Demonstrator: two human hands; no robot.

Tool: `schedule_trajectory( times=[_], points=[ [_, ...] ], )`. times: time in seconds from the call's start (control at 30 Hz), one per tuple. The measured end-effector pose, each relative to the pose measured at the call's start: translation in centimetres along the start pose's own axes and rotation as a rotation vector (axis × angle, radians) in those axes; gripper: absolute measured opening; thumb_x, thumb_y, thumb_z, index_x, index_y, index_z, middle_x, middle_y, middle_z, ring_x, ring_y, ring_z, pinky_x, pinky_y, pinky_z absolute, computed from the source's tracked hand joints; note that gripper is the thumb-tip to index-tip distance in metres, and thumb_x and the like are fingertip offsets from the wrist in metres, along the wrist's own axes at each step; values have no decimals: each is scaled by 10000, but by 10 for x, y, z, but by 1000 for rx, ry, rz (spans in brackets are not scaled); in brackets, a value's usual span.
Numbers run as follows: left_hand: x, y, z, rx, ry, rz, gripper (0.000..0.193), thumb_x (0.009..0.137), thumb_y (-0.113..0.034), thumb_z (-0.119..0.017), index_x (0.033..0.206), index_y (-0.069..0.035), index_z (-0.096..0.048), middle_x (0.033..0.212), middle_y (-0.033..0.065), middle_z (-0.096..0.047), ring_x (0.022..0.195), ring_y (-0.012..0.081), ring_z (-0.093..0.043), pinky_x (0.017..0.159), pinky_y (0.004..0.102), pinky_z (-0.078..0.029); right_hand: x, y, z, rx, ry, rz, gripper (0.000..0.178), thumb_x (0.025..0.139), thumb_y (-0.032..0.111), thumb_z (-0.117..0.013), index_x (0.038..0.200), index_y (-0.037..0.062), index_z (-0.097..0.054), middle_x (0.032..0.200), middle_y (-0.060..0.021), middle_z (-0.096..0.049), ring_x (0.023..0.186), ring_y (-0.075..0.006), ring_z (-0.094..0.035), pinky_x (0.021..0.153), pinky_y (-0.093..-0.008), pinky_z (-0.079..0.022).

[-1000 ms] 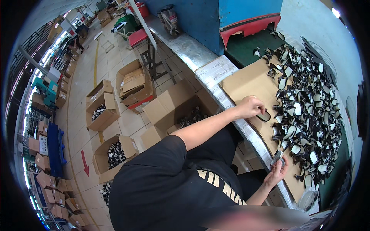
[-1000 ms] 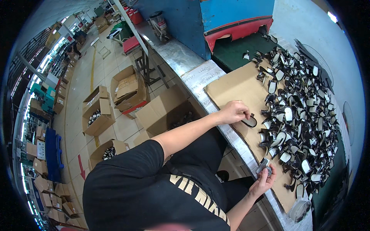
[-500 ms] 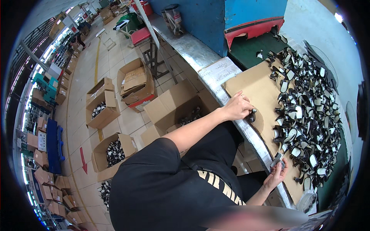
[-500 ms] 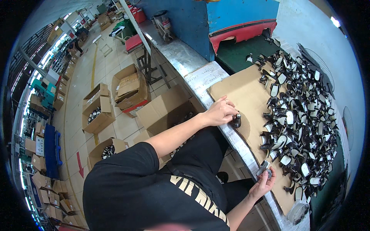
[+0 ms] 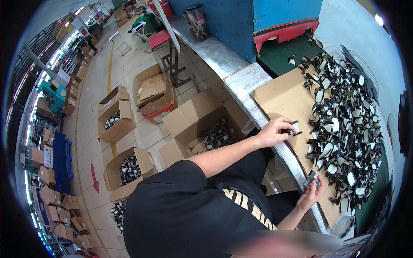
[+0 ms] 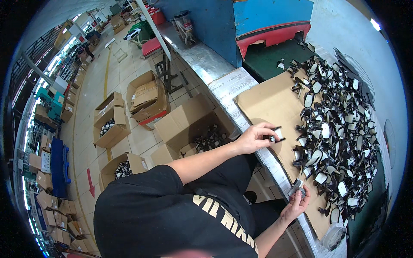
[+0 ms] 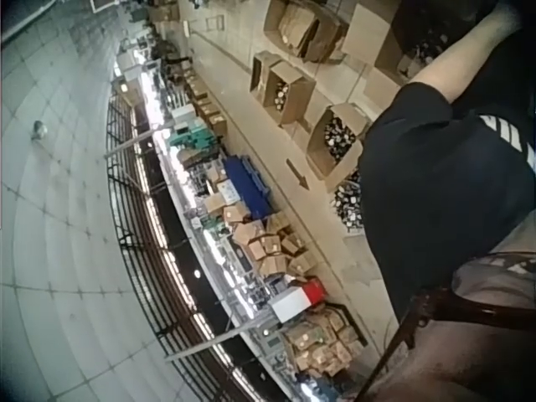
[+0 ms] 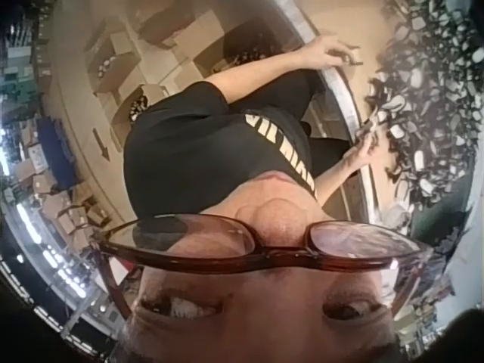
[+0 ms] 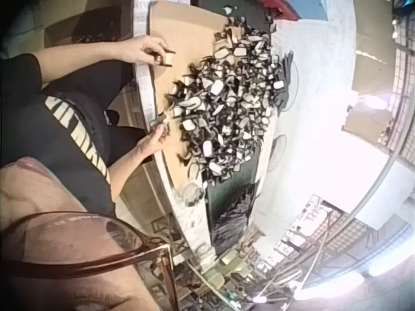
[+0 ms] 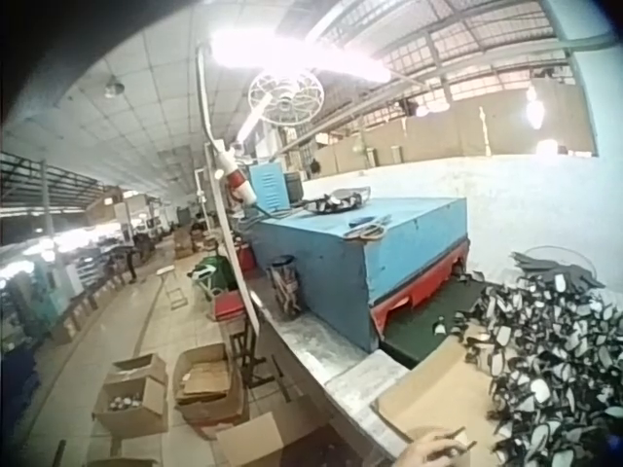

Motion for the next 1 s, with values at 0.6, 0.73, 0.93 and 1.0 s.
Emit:
schedule_trajectory(
  times=[0.6,0.73,0.93,1.0],
  points=[
    [-58,-62,-21,-532,379,328,607,741,149,-620,1328,-4,-587,1137,12,-647,997,74,-611,804,228,-526,-35,65,-44,-32,76,74,433,954,28,-615,1373,31,-507,1192,-34,-584,951,-77,-562,813,-203,-450],
    [-57,-70,-13,-553,362,274,566,788,130,-625,1329,-30,-584,1152,20,-644,1020,90,-623,829,245,-534,-45,79,-80,-112,3,98,415,889,-71,-641,1287,-2,-548,1141,-70,-606,964,-117,-577,839,-240,-474],
    [-64,-69,-7,-380,309,173,536,812,70,-739,1318,39,-564,1219,92,-653,1072,138,-645,880,265,-545,-53,81,-99,-306,83,318,418,792,-86,-733,1182,13,-617,1073,-57,-651,891,-106,-609,758,-239,-496],
    [-64,-69,-12,-406,332,158,552,804,58,-761,1318,51,-560,1199,93,-660,1044,128,-648,868,262,-547,-55,85,-100,-365,87,376,392,760,-95,-738,1127,6,-646,1047,-82,-676,859,-125,-638,766,-253,-511]
  ],
)
Point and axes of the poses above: each hand's wrist, its own x-axis towards the middle knuckle, its own z-axis out of the back of the hand, y = z × x, the point moved 1 cm from there along x, towards the middle knuckle
